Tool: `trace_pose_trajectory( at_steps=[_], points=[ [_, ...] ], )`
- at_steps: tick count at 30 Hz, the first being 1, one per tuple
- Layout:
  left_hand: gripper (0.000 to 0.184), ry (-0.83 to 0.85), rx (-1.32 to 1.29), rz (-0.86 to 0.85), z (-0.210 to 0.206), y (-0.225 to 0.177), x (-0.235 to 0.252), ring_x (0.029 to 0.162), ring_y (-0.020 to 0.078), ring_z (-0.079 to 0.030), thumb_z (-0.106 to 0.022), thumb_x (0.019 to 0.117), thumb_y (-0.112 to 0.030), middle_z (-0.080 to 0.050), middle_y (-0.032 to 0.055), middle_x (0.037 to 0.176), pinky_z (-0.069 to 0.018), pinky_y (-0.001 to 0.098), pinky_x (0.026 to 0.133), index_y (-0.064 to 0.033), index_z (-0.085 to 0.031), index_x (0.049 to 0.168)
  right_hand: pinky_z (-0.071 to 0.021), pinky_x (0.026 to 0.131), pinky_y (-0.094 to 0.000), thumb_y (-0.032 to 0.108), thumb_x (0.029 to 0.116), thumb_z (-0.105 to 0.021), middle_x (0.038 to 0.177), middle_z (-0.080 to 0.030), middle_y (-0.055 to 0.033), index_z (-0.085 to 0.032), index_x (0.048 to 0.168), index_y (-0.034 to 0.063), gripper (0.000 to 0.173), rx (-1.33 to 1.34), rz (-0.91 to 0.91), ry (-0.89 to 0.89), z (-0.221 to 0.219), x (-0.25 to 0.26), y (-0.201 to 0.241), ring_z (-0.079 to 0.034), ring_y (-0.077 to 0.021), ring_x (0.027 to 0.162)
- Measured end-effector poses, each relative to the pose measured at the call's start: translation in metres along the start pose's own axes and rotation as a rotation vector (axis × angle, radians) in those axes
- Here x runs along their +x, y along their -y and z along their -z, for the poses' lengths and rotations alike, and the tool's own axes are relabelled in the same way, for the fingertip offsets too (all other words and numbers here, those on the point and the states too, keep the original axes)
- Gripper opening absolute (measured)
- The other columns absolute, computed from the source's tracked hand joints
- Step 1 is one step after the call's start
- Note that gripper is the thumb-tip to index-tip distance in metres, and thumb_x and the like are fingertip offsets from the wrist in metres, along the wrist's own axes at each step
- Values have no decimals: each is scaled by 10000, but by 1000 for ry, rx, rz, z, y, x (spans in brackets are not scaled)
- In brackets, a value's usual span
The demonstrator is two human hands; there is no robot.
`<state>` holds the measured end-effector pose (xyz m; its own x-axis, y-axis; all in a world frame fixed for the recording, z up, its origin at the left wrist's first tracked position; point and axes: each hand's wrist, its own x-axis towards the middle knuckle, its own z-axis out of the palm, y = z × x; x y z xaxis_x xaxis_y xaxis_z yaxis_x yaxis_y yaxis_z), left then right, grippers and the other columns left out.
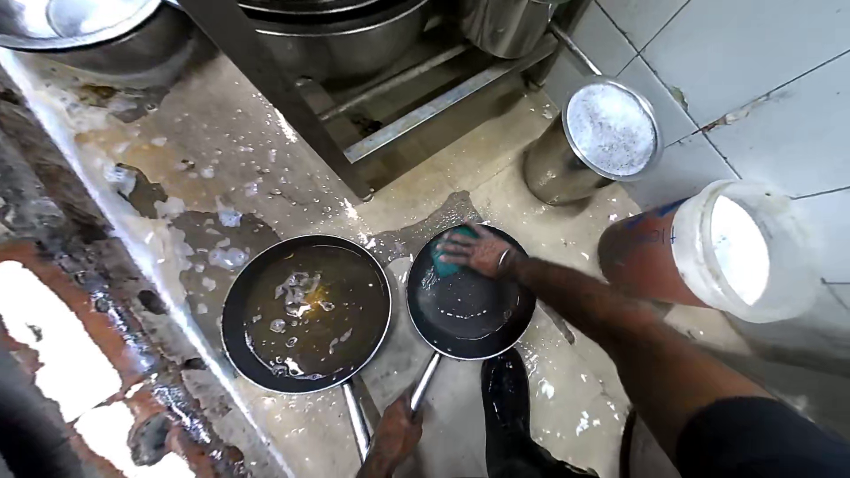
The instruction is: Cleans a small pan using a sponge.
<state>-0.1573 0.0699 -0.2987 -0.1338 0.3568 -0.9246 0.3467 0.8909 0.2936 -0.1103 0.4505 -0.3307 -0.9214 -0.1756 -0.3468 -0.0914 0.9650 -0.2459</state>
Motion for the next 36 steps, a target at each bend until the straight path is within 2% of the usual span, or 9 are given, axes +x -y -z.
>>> trace_pose_trajectory(
  at_steps=[4, 10, 14, 16, 21, 25, 29, 33, 36],
  points=[
    [545, -49, -44, -7, -8, 5, 0, 1167, 404, -657, -608, 1012, -264, -673, 251, 1246, -499, 576, 1025, -48, -484, 1496, -86, 1268, -643, -9, 874, -686, 1668, -369, -64, -472, 1558, 134, 730, -119, -183, 9, -9, -76, -18, -236, -271, 1584],
    [536, -83, -100, 76, -18, 0, -1, 1146, 404, -664, -645, 986, -271, -680, 237, 1223, -516, 593, 989, -60, -501, 1457, -22, 1248, -679, 300, 1014, -505, 1691, -270, -186, -355, 1601, 55, 653, 337, -717, 293, -42, -116, 138, -146, -346, 1598],
    [543, -33, -136, 80, -34, -9, -7, 1238, 391, -623, -583, 1035, -245, -631, 254, 1331, -482, 547, 1065, -20, -449, 1511, -130, 1267, -615, 317, 1097, -346, 1679, -347, -54, -403, 1598, 185, 521, 667, -491, 164, -45, -57, 202, -253, -249, 1579],
    [536, -41, -190, 87, -42, -11, -10, 1226, 384, -628, -575, 1039, -223, -629, 264, 1323, -485, 528, 1064, 3, -443, 1507, -68, 1275, -610, 279, 1109, -369, 1714, -265, -22, -319, 1635, 203, 534, 632, -350, 124, -40, -14, 192, -164, -219, 1603],
    [524, -51, -215, 103, -42, -12, -14, 1182, 370, -649, -590, 1029, -224, -651, 255, 1270, -503, 515, 1039, 10, -465, 1481, -107, 1258, -650, 262, 1064, -513, 1683, -344, -14, -404, 1600, 242, 548, 304, -298, -172, -45, 52, 127, -231, -235, 1586],
    [545, -91, -218, 95, -46, -9, -12, 1121, 381, -672, -630, 1002, -231, -678, 249, 1208, -521, 543, 996, -5, -477, 1474, -93, 1262, -637, 234, 1083, -464, 1700, -305, 17, -368, 1617, 258, 543, 241, -493, -201, -29, 22, 58, -188, -242, 1597],
    [531, -62, -199, 122, -48, -3, -9, 1141, 368, -673, -601, 1011, -245, -677, 223, 1242, -524, 549, 1001, -53, -475, 1490, -124, 1266, -632, 280, 1064, -481, 1728, -210, -81, -303, 1641, 166, 614, 232, -699, -155, -62, -52, 88, -152, -304, 1603],
    [480, -3, -245, 80, -49, -7, -5, 1157, 371, -653, -595, 1016, -195, -654, 254, 1247, -507, 531, 1020, 7, -504, 1441, -16, 1255, -669, 354, 1098, -406, 1754, -61, -65, -198, 1669, 225, 621, 472, -459, 191, -61, -68, 161, 25, -301, 1617],
    [468, -23, -239, 55, -51, -5, -6, 1118, 362, -666, -592, 1018, -202, -667, 250, 1204, -520, 511, 999, 22, -511, 1421, -19, 1252, -673, 302, 1081, -474, 1745, -155, 16, -289, 1642, 318, 591, 445, -332, 100, -56, -19, 163, -36, -252, 1618]
  ],
)
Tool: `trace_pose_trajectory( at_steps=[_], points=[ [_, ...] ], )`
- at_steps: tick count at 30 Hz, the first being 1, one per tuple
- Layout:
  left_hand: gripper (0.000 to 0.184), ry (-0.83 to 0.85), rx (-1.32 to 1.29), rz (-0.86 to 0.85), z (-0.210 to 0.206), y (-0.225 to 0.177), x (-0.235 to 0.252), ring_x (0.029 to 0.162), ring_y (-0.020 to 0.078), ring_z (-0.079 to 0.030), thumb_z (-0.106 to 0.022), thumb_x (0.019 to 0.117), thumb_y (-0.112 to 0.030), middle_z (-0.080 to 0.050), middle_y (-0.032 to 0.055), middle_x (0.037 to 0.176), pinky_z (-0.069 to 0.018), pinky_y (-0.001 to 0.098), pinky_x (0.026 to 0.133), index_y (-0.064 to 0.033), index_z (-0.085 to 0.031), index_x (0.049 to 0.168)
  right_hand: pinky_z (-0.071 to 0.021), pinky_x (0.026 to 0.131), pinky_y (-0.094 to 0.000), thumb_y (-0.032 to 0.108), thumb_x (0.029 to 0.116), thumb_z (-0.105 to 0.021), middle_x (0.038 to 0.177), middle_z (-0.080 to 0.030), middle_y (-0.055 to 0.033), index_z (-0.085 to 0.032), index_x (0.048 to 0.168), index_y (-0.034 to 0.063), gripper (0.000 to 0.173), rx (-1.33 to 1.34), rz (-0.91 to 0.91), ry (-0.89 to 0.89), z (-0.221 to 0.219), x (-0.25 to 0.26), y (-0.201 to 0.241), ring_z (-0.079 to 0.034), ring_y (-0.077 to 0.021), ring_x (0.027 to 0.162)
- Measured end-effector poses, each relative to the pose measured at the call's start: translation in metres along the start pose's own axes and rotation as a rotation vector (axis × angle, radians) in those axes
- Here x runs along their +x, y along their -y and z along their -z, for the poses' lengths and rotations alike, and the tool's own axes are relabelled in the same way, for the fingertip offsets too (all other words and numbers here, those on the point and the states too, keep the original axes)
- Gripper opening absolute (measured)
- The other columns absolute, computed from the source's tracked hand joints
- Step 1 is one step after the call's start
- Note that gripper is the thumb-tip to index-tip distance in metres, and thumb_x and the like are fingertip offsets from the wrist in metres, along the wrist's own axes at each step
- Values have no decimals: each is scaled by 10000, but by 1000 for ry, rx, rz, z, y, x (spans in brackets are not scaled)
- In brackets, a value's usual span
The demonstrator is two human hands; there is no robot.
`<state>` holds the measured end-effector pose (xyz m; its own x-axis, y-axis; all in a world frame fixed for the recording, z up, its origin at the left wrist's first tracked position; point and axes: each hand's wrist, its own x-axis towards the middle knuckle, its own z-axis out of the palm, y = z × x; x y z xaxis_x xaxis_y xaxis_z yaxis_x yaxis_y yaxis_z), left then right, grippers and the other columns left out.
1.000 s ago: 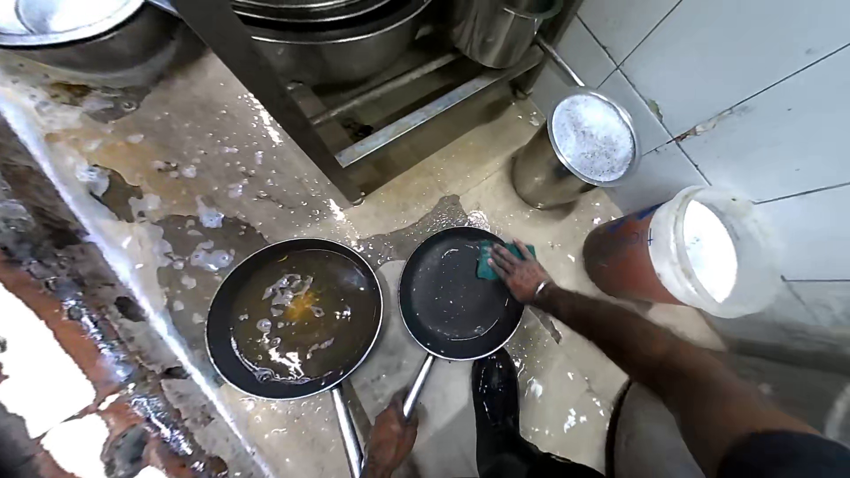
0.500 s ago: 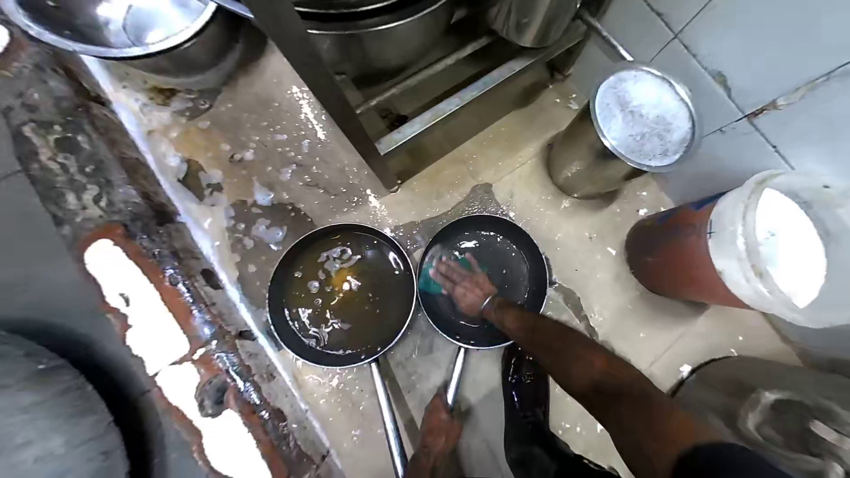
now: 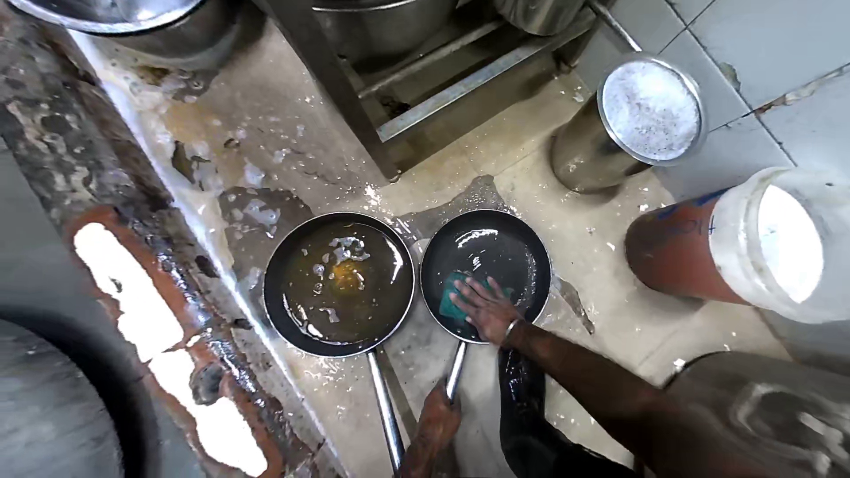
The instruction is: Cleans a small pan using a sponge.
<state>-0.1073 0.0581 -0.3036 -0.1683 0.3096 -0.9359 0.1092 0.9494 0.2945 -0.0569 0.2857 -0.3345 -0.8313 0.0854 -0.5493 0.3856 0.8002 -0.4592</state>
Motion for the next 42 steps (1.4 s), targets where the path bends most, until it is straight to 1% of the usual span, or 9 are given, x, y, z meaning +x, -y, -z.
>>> trace_pose_trajectory(
  at_steps=[5, 9, 14, 20, 26, 29, 32, 35, 42],
  points=[
    [540, -40, 5, 19, -3, -2, -6, 1152, 372, -662, -602, 1020, -244, -665, 240, 1250, -511, 539, 1021, -21, -464, 1492, -69, 1242, -698, 271, 1055, -525, 1742, -168, 23, -274, 1648, 299, 644, -42, -148, -205, 55, 50, -41, -72, -254, 1617],
    [586, -36, 70, 45, 14, -3, -9, 1160, 377, -665, -614, 1021, -291, -673, 226, 1256, -512, 553, 1017, -81, -425, 1534, -138, 1251, -660, 323, 1064, -491, 1736, -192, -34, -298, 1644, 246, 615, -119, -289, -332, 41, 3, -79, -136, -311, 1605],
    [532, 41, 97, 44, 22, -11, 1, 1243, 371, -619, -575, 1033, -226, -622, 244, 1341, -478, 527, 1074, -24, -447, 1508, -33, 1262, -654, 328, 1085, -447, 1750, -124, -22, -268, 1648, 316, 591, -36, -59, 74, -4, -37, -23, -14, -283, 1618],
    [513, -8, 64, 0, 21, -5, 2, 1180, 363, -647, -584, 1033, -230, -651, 248, 1274, -493, 512, 1047, -3, -477, 1481, -83, 1236, -705, 186, 957, -688, 1698, -308, 17, -413, 1590, 313, 701, -144, 150, -189, 43, 62, -25, -195, -276, 1594],
    [586, -65, -134, -42, 4, 5, 1, 1141, 322, -663, -689, 976, -281, -676, 202, 1243, -510, 507, 1028, -42, -496, 1475, -97, 1255, -663, 87, 973, -592, 1692, -310, -97, -389, 1605, 182, 671, -309, -158, -275, 71, 6, -104, -214, -308, 1587],
    [580, -57, -215, -78, -7, 0, 4, 1134, 290, -666, -716, 956, -285, -681, 177, 1239, -520, 483, 1024, -37, -520, 1442, -115, 1256, -659, 296, 1069, -487, 1675, -274, -237, -326, 1610, 40, 619, -247, -411, -180, 23, -59, -73, -228, -395, 1571],
    [447, -44, -329, -121, -13, -6, 8, 901, 237, -661, -739, 947, -293, -675, 149, 1075, -561, 432, 833, -24, -614, 1282, -167, 1229, -677, 453, 1059, -472, 1618, -319, -315, -340, 1589, -2, 711, 16, -555, -96, -15, -74, -1, -294, -491, 1509],
    [257, -22, -489, -155, -16, -7, 8, 575, 172, -563, -705, 980, -236, -611, 93, 794, -516, 350, 543, -8, -640, 1080, -307, 1208, -588, 481, 1049, -495, 1567, -440, -232, -431, 1561, 78, 654, 255, -491, -35, -7, -49, 47, -397, -409, 1469],
    [375, -49, -1160, -18, 25, -59, -15, 533, 223, -650, -363, 1139, -225, -710, 179, 823, -528, 323, 422, 50, -615, 1167, -341, 1209, -534, 257, 879, -710, 1615, -423, -141, -476, 1557, 172, 722, 239, -190, -292, 10, -45, 46, -381, -314, 1504]
  ],
)
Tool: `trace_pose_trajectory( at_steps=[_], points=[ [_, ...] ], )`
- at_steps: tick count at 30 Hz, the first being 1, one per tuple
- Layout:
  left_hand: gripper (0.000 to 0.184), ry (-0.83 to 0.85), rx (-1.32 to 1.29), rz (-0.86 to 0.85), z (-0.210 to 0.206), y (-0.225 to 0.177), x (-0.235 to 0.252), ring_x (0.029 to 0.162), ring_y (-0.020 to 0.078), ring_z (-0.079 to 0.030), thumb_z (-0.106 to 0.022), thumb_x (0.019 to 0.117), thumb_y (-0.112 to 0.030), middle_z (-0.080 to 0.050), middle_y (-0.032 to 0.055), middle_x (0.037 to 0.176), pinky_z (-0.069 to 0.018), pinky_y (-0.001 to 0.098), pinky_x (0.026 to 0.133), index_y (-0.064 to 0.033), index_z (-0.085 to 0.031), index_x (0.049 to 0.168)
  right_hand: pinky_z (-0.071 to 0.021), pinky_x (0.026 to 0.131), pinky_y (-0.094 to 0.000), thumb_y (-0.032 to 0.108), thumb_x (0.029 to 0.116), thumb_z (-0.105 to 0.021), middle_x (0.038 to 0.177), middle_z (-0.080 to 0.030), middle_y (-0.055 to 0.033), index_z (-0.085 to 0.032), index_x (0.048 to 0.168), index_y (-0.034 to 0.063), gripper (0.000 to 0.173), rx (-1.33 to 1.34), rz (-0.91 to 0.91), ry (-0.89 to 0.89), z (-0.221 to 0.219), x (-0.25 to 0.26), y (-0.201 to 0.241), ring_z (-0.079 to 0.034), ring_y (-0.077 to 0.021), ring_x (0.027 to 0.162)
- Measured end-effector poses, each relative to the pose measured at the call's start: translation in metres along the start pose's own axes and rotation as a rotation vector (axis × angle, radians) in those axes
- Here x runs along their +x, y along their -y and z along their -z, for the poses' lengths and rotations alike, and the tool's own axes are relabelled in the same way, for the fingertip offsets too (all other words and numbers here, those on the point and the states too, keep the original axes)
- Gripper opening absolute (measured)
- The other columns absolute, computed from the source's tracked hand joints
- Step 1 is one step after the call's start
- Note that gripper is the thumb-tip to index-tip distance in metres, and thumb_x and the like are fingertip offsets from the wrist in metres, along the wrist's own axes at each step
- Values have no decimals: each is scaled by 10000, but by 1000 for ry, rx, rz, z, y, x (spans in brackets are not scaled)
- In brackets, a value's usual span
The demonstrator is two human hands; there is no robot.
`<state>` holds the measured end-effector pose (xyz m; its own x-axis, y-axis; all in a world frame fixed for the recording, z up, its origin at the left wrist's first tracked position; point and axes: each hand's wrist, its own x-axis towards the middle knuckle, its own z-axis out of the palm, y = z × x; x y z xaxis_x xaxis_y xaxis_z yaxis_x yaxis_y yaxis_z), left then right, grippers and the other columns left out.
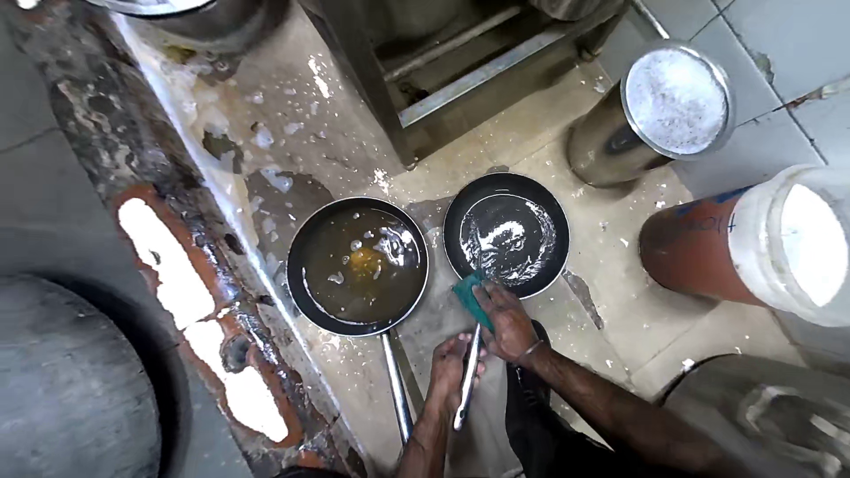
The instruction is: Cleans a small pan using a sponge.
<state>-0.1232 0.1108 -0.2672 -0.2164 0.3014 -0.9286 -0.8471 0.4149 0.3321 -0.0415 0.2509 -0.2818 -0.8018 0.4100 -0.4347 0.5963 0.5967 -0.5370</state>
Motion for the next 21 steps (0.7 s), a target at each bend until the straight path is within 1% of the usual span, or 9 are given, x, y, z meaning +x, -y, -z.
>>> trace_pose_trajectory(
  at_steps=[3, 5, 6, 9, 12, 14, 16, 19, 21],
  points=[
    [407, -116, -219, -2, -27, -24, 4, 533, 177, -602, -323, 1130, -291, -632, 102, 711, -516, 320, 452, -6, -595, 1031, -307, 1236, -547, 154, 854, -698, 1636, -412, -104, -560, 1497, 191, 659, 146, 131, 9, 5, -31, 5, -313, -324, 1545],
    [467, -48, -372, -15, -30, -36, 10, 692, 219, -672, -343, 1118, -371, -678, 131, 821, -585, 386, 610, -4, -630, 1086, -334, 1230, -540, 94, 824, -727, 1611, -452, -96, -597, 1461, 179, 656, 244, 253, 41, 6, -52, 8, -339, -341, 1531],
    [516, -14, -403, -26, -30, -41, 13, 700, 235, -682, -332, 1115, -405, -684, 142, 820, -593, 403, 625, 7, -639, 1069, -338, 1228, -537, 65, 799, -742, 1604, -461, -100, -611, 1443, 169, 665, 267, 319, 55, 7, -58, 8, -343, -349, 1527],
    [512, -1, -377, -57, -32, -47, 11, 704, 240, -690, -349, 1113, -406, -691, 148, 821, -601, 403, 633, 10, -640, 1048, -370, 1211, -526, 39, 780, -754, 1589, -484, -87, -623, 1426, 165, 671, 234, 395, 28, 9, -42, -5, -382, -330, 1510],
    [470, -39, -302, -23, -36, -50, 1, 646, 255, -682, -350, 1121, -378, -678, 163, 820, -599, 401, 559, 23, -596, 1124, -360, 1218, -517, 36, 830, -707, 1578, -503, -65, -635, 1424, 190, 618, 183, 261, -55, 17, 2, -26, -411, -283, 1498],
    [367, -47, -152, -49, -40, -44, 0, 622, 250, -676, -365, 1126, -250, -671, 175, 840, -590, 372, 526, 42, -575, 1199, -357, 1206, -532, 70, 835, -697, 1575, -504, -63, -643, 1417, 218, 602, 125, 180, -93, 22, 22, -37, -420, -276, 1490],
    [277, -47, 234, -160, -47, -38, 1, 607, 200, -642, -463, 1092, -106, -659, 159, 898, -564, 330, 525, 36, -540, 1318, -352, 1209, -530, 104, 857, -683, 1593, -476, -79, -622, 1438, 220, 596, 129, 158, -44, 32, 22, -34, -403, -283, 1499],
    [393, 5, 769, -230, -60, -31, 0, 683, 250, -637, -538, 1059, -207, -653, 172, 983, -573, 446, 645, -19, -515, 1403, -411, 1185, -476, 59, 850, -651, 1532, -536, -97, -678, 1372, 185, 538, 322, 164, -97, 43, 3, -35, -465, -278, 1449],
    [345, 56, 741, -208, -64, -26, -6, 576, 216, -585, -561, 1058, -250, -609, 123, 836, -545, 402, 540, -28, -541, 1321, -438, 1172, -446, 9, 843, -624, 1485, -581, -111, -702, 1332, 123, 508, 530, 148, -174, 47, -14, -42, -519, -254, 1404]
  ],
)
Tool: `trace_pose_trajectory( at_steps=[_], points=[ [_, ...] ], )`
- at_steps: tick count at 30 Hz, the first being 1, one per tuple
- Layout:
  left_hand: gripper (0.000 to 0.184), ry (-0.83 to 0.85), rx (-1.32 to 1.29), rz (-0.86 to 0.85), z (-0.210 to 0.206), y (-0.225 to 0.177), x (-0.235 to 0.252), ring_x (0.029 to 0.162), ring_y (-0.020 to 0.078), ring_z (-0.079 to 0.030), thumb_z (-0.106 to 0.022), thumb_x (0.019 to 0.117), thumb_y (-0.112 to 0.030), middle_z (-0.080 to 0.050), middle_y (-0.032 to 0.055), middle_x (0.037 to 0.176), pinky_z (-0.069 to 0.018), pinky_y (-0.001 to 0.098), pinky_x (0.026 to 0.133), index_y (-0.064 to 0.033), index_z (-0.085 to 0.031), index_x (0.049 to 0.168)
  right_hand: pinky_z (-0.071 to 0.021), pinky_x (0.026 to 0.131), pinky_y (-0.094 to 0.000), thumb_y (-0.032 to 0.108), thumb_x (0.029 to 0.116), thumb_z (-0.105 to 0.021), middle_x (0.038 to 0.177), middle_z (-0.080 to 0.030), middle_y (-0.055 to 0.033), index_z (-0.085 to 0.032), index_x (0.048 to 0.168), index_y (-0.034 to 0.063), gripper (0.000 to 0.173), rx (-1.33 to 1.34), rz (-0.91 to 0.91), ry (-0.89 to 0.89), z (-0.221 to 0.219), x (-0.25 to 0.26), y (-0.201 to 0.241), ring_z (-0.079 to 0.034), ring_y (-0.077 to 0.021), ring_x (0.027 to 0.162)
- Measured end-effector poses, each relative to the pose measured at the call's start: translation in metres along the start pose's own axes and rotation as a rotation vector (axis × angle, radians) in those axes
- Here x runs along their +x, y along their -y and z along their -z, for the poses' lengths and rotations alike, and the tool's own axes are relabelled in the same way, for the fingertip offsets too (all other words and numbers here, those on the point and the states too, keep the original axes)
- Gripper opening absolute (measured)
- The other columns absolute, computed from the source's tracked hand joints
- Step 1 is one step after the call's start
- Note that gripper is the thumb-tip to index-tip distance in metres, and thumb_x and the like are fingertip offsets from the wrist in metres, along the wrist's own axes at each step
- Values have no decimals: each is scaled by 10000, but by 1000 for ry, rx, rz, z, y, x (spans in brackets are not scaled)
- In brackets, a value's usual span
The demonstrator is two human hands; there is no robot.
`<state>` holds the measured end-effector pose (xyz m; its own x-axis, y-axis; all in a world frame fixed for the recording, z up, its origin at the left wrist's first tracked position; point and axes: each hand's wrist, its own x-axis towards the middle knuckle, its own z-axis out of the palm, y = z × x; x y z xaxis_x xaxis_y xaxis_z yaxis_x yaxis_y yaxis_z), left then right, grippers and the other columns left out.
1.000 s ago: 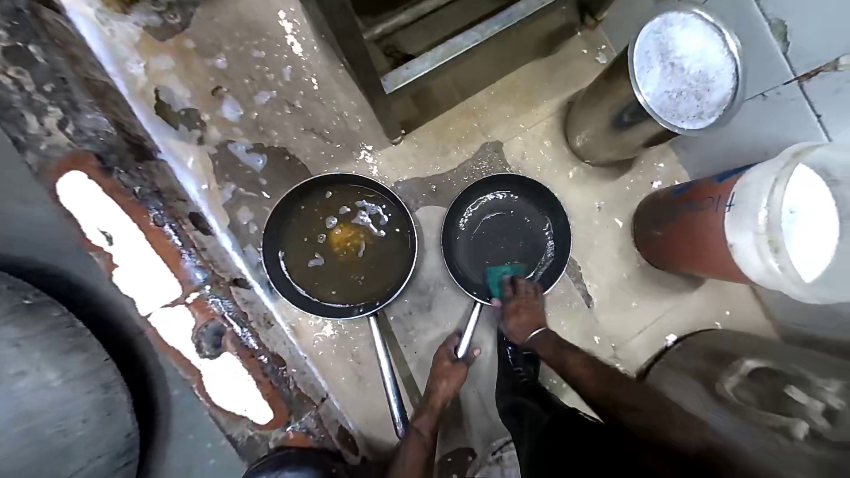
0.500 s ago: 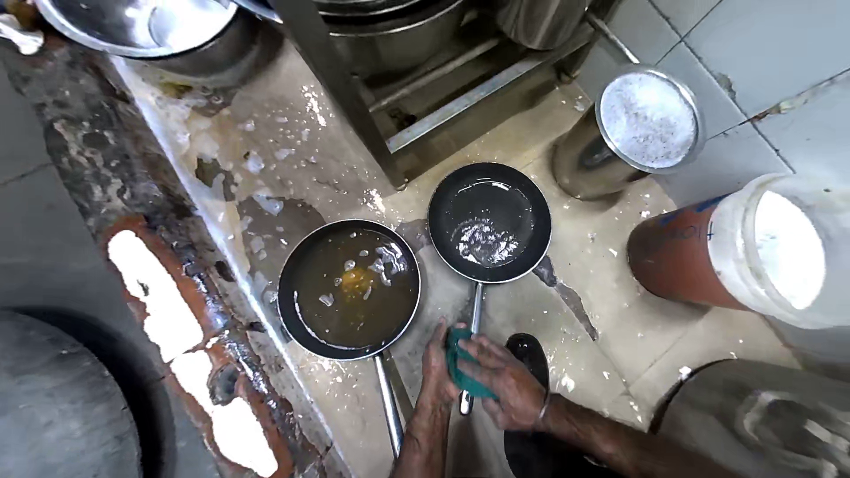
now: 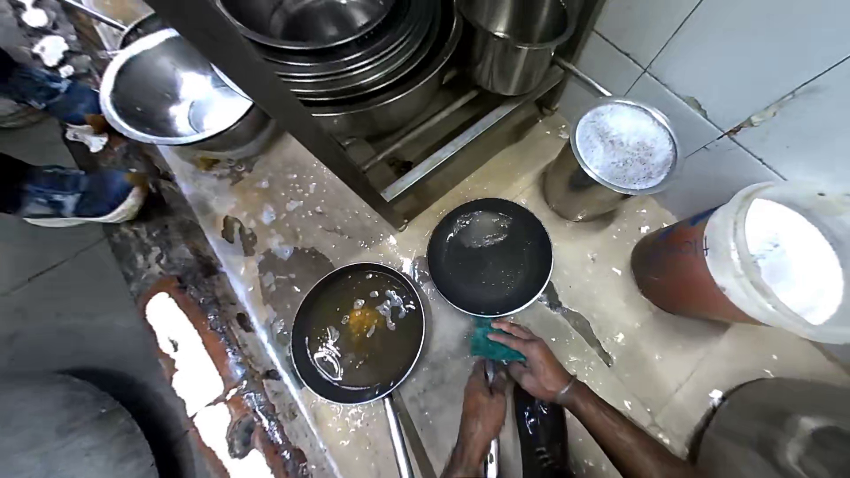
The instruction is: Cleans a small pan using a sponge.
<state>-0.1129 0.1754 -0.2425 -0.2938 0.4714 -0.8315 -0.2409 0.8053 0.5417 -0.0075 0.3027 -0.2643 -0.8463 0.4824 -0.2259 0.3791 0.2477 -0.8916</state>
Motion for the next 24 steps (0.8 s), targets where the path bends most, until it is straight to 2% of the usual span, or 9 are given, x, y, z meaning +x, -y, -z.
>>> trace_pose_trajectory(
  at_steps=[2, 5, 9, 13, 16, 19, 20, 22, 24],
  points=[
    [269, 104, -198, 28, -1, -6, -16, 454, 155, -494, -587, 1054, -221, -515, 58, 673, -486, 319, 431, -20, -524, 1220, -465, 1160, -412, 2, 853, -606, 1442, -616, -126, -696, 1312, 50, 469, 157, 5, -94, 12, -17, 4, -560, -225, 1368],
    [144, 288, -492, 50, 2, -18, -50, 399, 93, -421, -556, 1043, -150, -413, -13, 569, -441, 250, 386, -48, -486, 1118, -526, 1113, -415, 19, 866, -610, 1376, -657, -148, -691, 1273, -13, 415, 263, 100, -290, 33, -36, 25, -615, -229, 1306],
    [83, 585, -846, -38, 19, -21, -75, 411, 25, -418, -554, 1026, -162, -442, -59, 592, -407, 174, 386, -110, -489, 1033, -598, 994, -384, 117, 867, -663, 1332, -696, -64, -714, 1279, 110, 415, 249, 179, -571, 64, -37, 59, -676, -205, 1206],
    [159, 800, -1022, -47, 28, -14, -81, 419, 25, -463, -655, 1016, -260, -473, -72, 605, -431, 180, 382, -147, -543, 1014, -581, 1023, -402, 195, 916, -633, 1436, -618, -73, -662, 1351, 124, 442, 23, 276, -680, 80, -11, 76, -622, -222, 1282],
    [143, 804, -994, -44, 38, -3, -79, 408, 35, -461, -644, 1021, -236, -471, -63, 595, -427, 191, 370, -145, -535, 1006, -488, 1122, -502, 203, 910, -610, 1510, -540, -140, -634, 1395, 103, 495, -248, 370, -554, 63, 21, 74, -518, -285, 1399],
    [132, 782, -943, -21, 53, 20, -73, 408, 32, -466, -646, 1019, -236, -480, -69, 590, -423, 186, 374, -162, -537, 1006, -448, 1145, -562, 219, 831, -662, 1550, -481, -166, -615, 1423, 209, 593, -367, 479, -355, 26, 52, 67, -438, -336, 1459],
    [121, 755, -913, -7, 58, 29, -68, 406, 37, -465, -635, 1023, -224, -477, -67, 584, -424, 191, 375, -161, -535, 995, -440, 1145, -575, 269, 847, -673, 1554, -491, -131, -622, 1419, 268, 575, -398, 501, -277, 16, 61, 66, -427, -326, 1470],
    [90, 630, -792, 58, 61, 51, -61, 404, 44, -444, -571, 1025, -157, -455, -64, 565, -417, 199, 381, -147, -508, 961, -388, 1159, -609, 453, 956, -617, 1596, -466, -46, -580, 1449, 370, 502, -492, 468, -26, -5, 74, 71, -381, -289, 1508],
    [93, 500, -706, 138, 54, 67, -55, 403, 44, -412, -517, 1031, -109, -418, -64, 557, -401, 203, 383, -132, -482, 948, -296, 1180, -668, 492, 1015, -543, 1649, -392, -16, -535, 1483, 380, 481, -565, 370, 289, -26, 93, 85, -298, -293, 1551]
  ],
)
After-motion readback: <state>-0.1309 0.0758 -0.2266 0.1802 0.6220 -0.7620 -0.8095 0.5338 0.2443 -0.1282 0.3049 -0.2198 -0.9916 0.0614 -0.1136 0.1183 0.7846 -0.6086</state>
